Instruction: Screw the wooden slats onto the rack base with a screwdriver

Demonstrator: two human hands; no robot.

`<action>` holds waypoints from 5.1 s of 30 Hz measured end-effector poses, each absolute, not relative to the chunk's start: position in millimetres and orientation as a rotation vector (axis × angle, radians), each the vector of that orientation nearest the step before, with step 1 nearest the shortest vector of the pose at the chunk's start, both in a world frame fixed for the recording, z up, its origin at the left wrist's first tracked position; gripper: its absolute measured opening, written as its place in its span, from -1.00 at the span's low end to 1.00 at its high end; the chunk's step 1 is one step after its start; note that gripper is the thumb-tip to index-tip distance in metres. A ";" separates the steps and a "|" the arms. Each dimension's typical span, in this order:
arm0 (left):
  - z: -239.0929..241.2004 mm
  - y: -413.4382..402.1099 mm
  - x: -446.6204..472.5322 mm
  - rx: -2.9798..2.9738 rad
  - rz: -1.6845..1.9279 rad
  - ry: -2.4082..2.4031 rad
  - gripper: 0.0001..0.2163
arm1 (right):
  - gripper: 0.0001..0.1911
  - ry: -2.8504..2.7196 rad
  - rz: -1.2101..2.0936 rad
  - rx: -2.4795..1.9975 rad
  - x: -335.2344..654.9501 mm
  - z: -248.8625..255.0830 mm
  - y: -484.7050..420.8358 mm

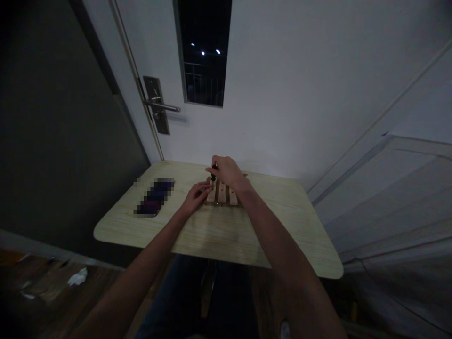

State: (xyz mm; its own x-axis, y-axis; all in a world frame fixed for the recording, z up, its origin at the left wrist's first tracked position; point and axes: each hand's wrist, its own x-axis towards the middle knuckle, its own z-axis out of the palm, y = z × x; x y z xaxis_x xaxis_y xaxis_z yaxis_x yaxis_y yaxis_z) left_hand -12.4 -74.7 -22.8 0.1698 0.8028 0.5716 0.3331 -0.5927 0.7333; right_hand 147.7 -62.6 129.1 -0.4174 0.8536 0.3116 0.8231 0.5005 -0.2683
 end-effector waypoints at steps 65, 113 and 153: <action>-23.3 -74.8 -12.4 2.009 1.410 1.064 -0.76 | -0.79 -2.533 0.052 -1.441 146.8 134.3 -69.4; -33.3 -70.6 -13.1 2.053 1.368 1.168 -0.71 | -0.69 -2.453 0.087 -1.343 148.0 136.7 -70.3; -34.7 -64.5 -13.0 1.987 1.414 1.063 -0.72 | -0.84 -2.242 0.010 -1.491 146.5 125.9 -79.7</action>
